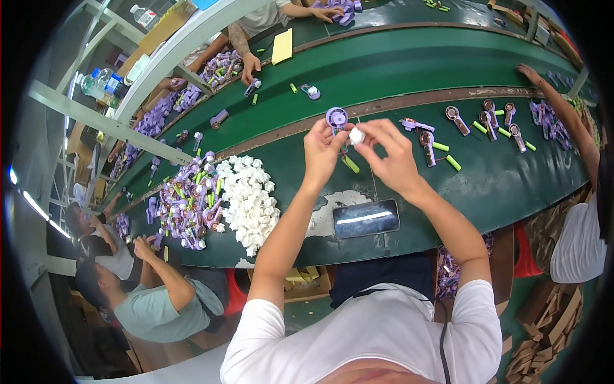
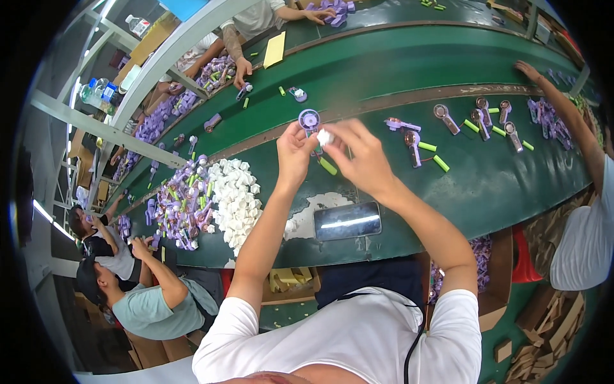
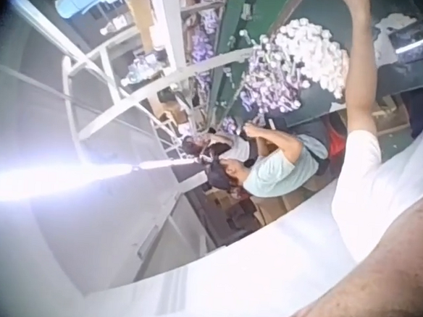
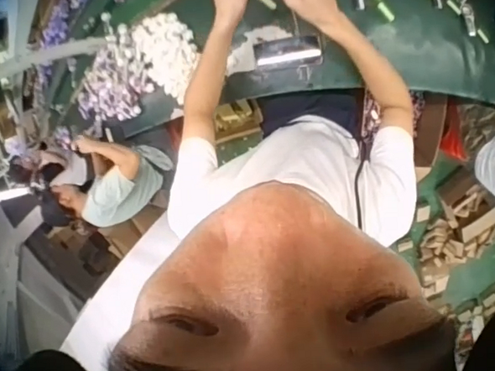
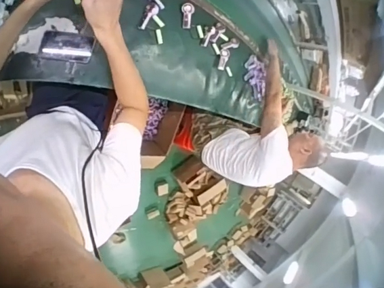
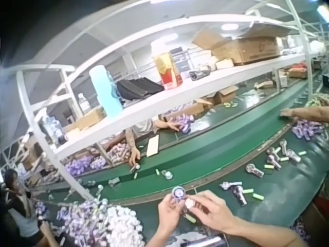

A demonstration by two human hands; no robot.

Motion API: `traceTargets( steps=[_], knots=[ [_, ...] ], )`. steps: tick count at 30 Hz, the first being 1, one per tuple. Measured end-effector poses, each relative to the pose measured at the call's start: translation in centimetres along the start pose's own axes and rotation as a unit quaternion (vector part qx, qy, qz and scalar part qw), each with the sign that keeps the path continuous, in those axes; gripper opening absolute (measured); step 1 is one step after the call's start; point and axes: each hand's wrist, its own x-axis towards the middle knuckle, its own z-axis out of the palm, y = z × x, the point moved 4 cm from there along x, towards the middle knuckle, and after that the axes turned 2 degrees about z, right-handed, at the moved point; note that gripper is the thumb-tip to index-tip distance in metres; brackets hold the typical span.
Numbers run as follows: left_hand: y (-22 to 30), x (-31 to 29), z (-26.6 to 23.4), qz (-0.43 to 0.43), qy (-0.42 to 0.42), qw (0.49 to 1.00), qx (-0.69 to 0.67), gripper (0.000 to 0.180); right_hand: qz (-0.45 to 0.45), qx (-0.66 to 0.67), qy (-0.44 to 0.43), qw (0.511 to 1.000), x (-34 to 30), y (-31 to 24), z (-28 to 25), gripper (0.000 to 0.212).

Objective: The person assembles small plastic toy components, including toy gun components and white plastic caps, by hand on an industrial assembly line.

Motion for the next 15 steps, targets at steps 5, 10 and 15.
traceTargets(
  steps=[5, 10, 15],
  knots=[
    [3.4, -2.9, 1.8, 0.046, -0.004, 0.999, 0.03, 0.028, -0.044, -0.027, 0.0, 0.999, 0.7, -0.8, 0.5, 0.033],
    [5.1, -4.6, 1.1, -0.009, -0.026, 0.984, 0.175, 0.03, -0.149, -0.127, -0.038, 0.98, -0.3, -1.7, 1.0, 0.037],
    [6.1, -5.2, 1.9, 0.039, -0.017, 0.998, 0.039, 0.035, -0.074, -0.049, -0.04, 0.995, 0.3, -2.0, 0.4, 0.039]
  ],
)
